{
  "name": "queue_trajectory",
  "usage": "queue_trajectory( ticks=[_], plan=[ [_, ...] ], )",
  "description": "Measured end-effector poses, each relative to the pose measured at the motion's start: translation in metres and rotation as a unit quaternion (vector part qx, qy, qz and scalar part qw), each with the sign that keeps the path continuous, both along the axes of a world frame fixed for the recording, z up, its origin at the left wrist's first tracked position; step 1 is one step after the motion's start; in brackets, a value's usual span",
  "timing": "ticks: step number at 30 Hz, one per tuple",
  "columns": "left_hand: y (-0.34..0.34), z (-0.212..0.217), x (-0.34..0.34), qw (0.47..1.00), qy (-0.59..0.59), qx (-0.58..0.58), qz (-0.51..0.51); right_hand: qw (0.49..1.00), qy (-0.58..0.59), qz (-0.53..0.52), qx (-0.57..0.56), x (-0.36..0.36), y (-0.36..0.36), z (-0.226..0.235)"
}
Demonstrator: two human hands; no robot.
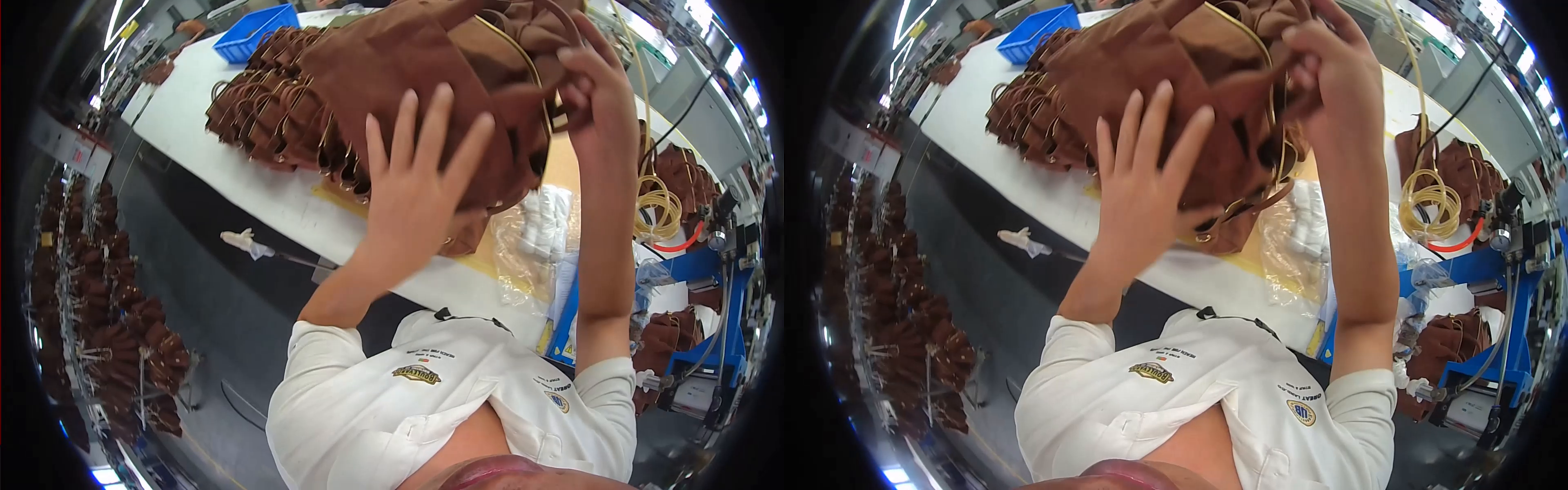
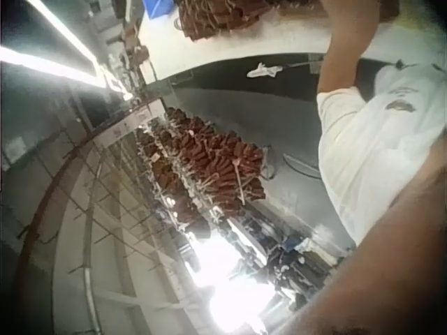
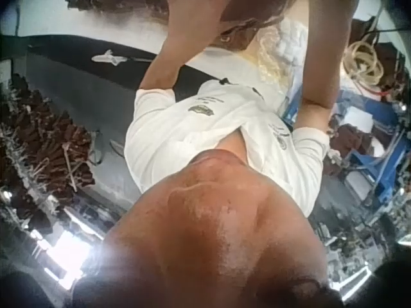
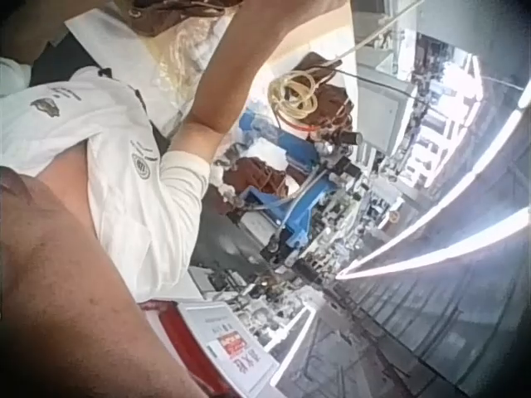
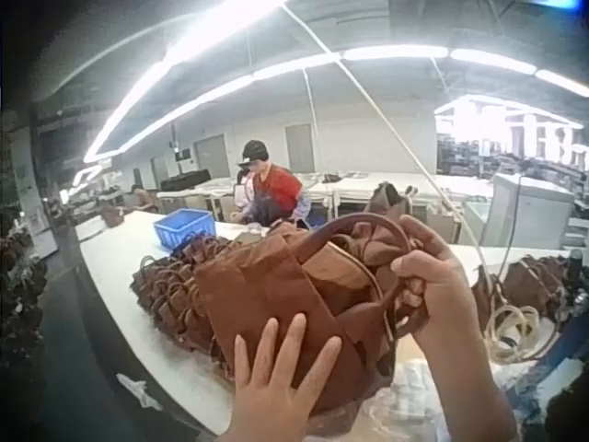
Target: The recorder is assembling leather bags by attaching hardware using a mechanical press and manually inspecting/adjusting components.
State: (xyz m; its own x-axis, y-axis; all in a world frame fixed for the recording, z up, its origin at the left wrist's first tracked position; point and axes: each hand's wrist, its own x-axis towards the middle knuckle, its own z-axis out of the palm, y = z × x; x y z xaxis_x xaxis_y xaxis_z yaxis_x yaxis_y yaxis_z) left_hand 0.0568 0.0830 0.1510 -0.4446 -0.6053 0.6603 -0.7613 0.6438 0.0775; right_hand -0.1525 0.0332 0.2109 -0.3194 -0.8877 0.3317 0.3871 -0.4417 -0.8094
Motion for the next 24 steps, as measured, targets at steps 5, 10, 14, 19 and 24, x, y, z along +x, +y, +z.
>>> queue_trajectory(
  ticks=[5, 10, 14, 19, 24],
  plan=[
    [0.06, -0.036, 0.041, 0.995, -0.037, -0.092, 0.0, 0.999, 0.013, -0.01, 0.033, 0.04, 0.108, -0.015],
    [0.066, -0.048, 0.068, 0.979, 0.129, -0.059, -0.147, 0.994, 0.049, -0.066, 0.076, 0.031, 0.171, -0.01],
    [0.073, -0.076, 0.123, 0.844, 0.462, 0.217, -0.168, 0.991, 0.05, -0.045, 0.114, -0.024, 0.197, -0.022],
    [0.045, -0.161, 0.168, 0.737, 0.469, 0.447, -0.191, 0.985, 0.027, -0.073, 0.151, -0.078, 0.212, -0.061],
    [0.017, -0.259, 0.189, 0.659, 0.327, 0.662, -0.145, 0.98, -0.015, -0.12, 0.156, -0.08, 0.181, -0.105]
  ],
)
